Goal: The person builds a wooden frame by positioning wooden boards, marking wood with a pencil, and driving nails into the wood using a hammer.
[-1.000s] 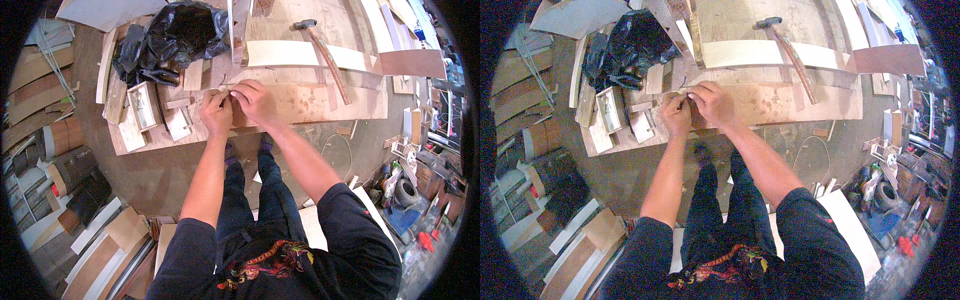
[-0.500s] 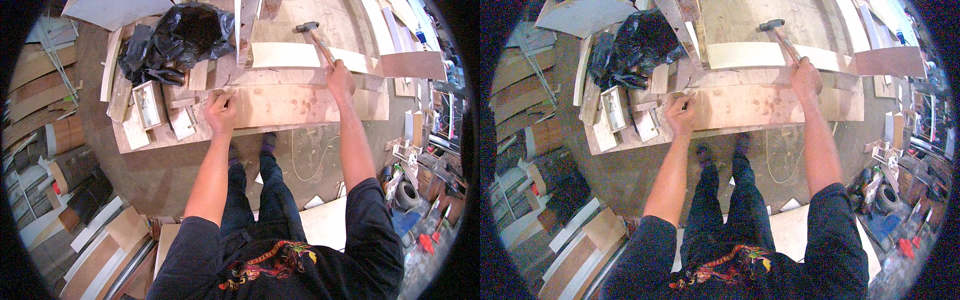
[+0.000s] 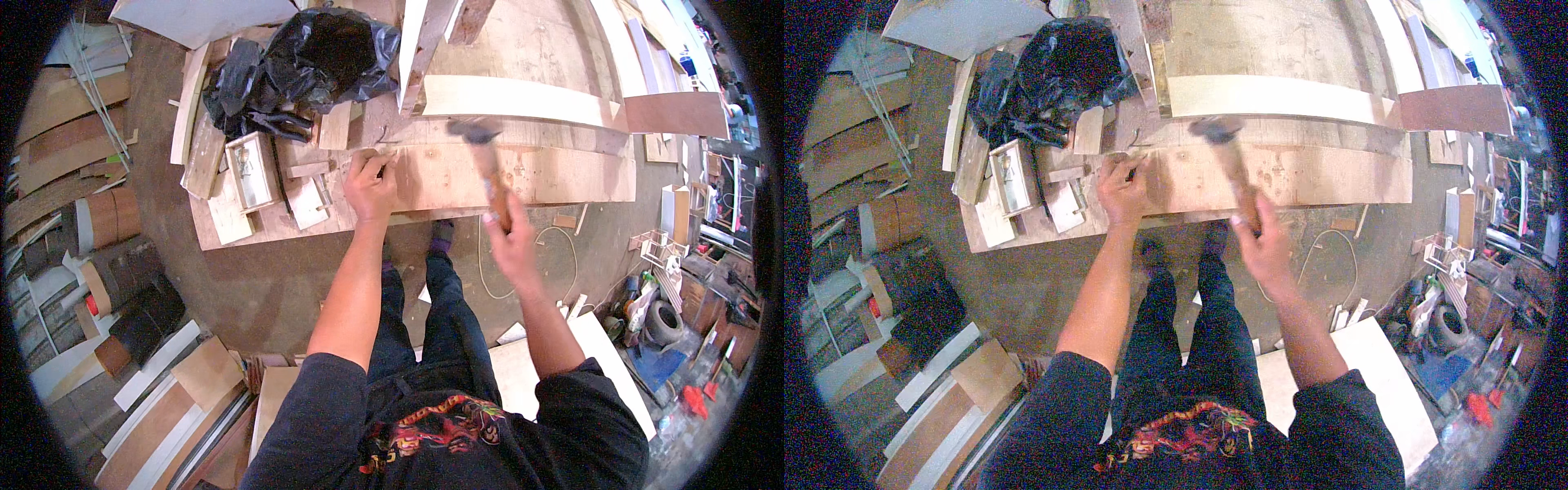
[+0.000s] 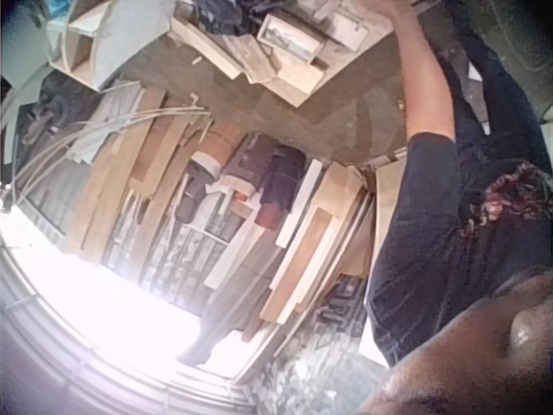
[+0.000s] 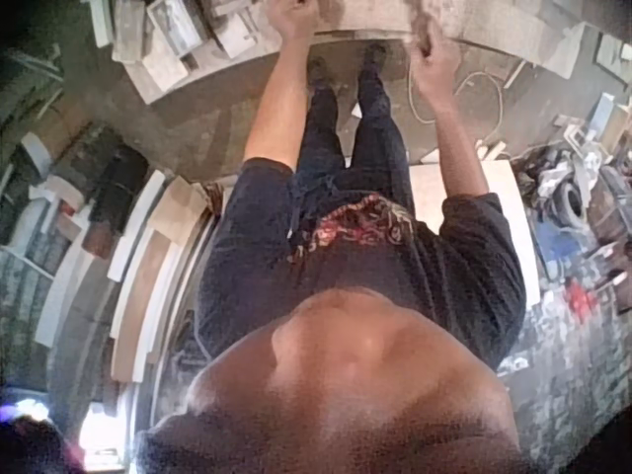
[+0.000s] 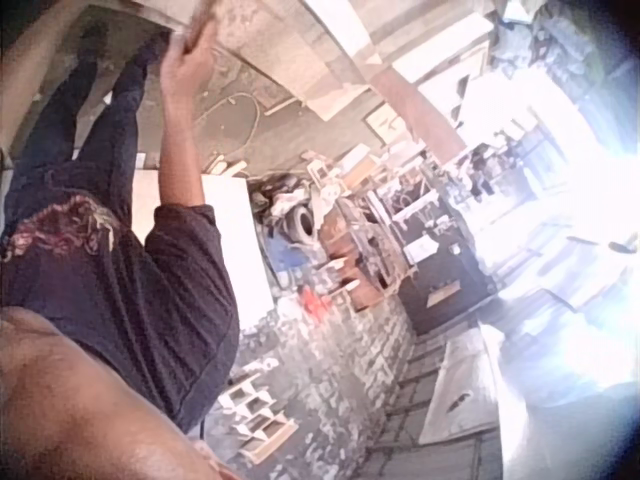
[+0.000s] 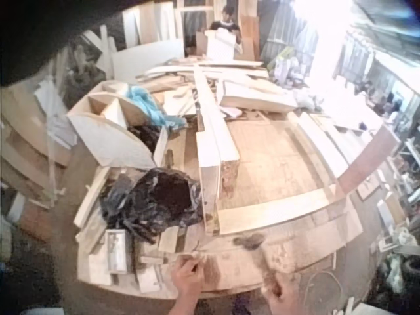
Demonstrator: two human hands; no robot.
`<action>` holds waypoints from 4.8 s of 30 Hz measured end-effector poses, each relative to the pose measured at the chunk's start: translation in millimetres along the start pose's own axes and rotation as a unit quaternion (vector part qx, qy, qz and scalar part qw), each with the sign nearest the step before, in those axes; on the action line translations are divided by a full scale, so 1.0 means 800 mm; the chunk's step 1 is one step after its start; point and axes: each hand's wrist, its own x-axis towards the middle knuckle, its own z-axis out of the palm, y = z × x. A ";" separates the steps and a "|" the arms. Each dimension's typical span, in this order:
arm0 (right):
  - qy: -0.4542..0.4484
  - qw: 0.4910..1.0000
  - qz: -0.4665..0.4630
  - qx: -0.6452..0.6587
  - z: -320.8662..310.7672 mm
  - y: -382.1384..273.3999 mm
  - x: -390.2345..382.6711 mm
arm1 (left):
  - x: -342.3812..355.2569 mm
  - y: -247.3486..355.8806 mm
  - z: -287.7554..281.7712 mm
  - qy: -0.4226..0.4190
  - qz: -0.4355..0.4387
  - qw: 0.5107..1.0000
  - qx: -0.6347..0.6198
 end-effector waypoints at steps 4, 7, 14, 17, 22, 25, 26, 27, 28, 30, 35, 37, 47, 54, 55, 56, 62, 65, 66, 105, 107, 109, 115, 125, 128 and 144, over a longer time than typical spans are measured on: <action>-0.071 0.997 0.013 -0.017 0.036 -0.020 -0.019 | -0.002 0.002 -0.004 -0.043 -0.049 0.998 -0.026; -0.092 0.996 0.004 -0.010 0.050 -0.030 -0.020 | -0.001 0.000 -0.005 -0.041 -0.037 0.998 -0.030; -0.104 0.991 -0.039 -0.071 0.056 -0.039 -0.016 | 0.002 0.004 -0.005 -0.038 -0.065 0.997 -0.026; -0.089 0.993 -0.052 -0.061 0.057 -0.039 -0.020 | 0.001 0.002 -0.003 -0.009 -0.035 0.999 -0.027; -0.070 0.992 -0.066 -0.082 0.059 -0.042 -0.019 | -0.003 0.000 -0.002 -0.016 -0.060 0.997 -0.039; -0.082 0.991 -0.046 -0.091 0.057 -0.044 -0.018 | 0.001 0.000 -0.003 -0.013 -0.047 0.998 -0.032; -0.072 0.993 -0.054 -0.074 0.056 -0.043 -0.019 | 0.000 0.001 -0.002 -0.009 -0.037 0.999 -0.028; -0.072 0.993 -0.054 -0.073 0.057 -0.042 -0.019 | 0.000 0.003 -0.002 -0.005 -0.027 0.999 -0.024; -0.062 0.993 -0.059 -0.078 0.058 -0.040 -0.020 | 0.002 0.003 -0.003 -0.005 -0.027 0.999 -0.024; -0.052 0.993 -0.064 -0.085 0.056 -0.041 -0.019 | 0.002 0.000 -0.004 -0.018 -0.018 1.000 0.007; -0.064 0.993 -0.052 -0.082 0.054 -0.045 -0.019 | -0.002 -0.002 -0.003 -0.032 -0.057 0.998 -0.004; -0.082 0.990 -0.035 -0.106 0.056 -0.044 -0.018 | -0.001 -0.001 -0.004 -0.035 -0.052 0.998 -0.001; -0.087 0.991 -0.012 -0.097 0.047 -0.034 -0.020 | 0.000 0.008 -0.006 -0.039 -0.041 0.998 -0.001; -0.054 0.991 -0.077 -0.100 0.049 -0.046 -0.024 | 0.000 0.004 -0.002 -0.013 -0.021 1.000 0.005; -0.049 0.989 -0.089 -0.108 0.051 -0.047 -0.023 | 0.000 0.004 -0.001 -0.015 -0.021 1.000 0.004; -0.046 0.987 -0.103 -0.116 0.051 -0.049 -0.021 | 0.000 0.002 -0.001 -0.012 -0.020 1.000 0.019; -0.064 0.986 -0.071 -0.138 0.051 -0.047 -0.018 | -0.001 0.000 0.001 -0.018 -0.114 0.990 -0.076; -0.043 0.986 -0.110 -0.120 0.052 -0.046 -0.019 | 0.003 0.013 -0.005 -0.023 -0.040 0.999 0.019; -0.043 0.986 -0.110 -0.121 0.051 -0.046 -0.019 | 0.002 0.015 -0.005 -0.023 -0.075 0.997 0.010; 0.085 0.985 0.021 -0.147 -0.109 0.124 0.053 | 0.022 0.120 0.110 -0.269 0.059 0.910 0.310; 0.083 0.986 0.022 -0.141 -0.115 0.130 0.055 | 0.025 0.110 0.111 -0.228 0.080 0.927 0.287; 0.082 0.986 0.016 -0.144 -0.119 0.137 0.057 | 0.029 0.095 0.109 -0.185 0.099 0.942 0.263; 0.076 0.989 0.013 -0.125 -0.131 0.147 0.061 | 0.054 0.073 0.103 -0.223 0.109 0.954 0.168; 0.071 0.988 0.002 -0.140 -0.135 0.160 0.063 | 0.092 0.127 0.120 -0.484 0.082 0.798 0.349; 0.070 0.988 -0.002 -0.136 -0.138 0.160 0.063 | 0.093 0.149 0.125 -0.510 0.100 0.755 0.399; 0.078 0.928 -0.084 -0.356 -0.118 0.122 0.072 | 0.059 0.130 0.079 -0.258 -0.320 0.905 -0.107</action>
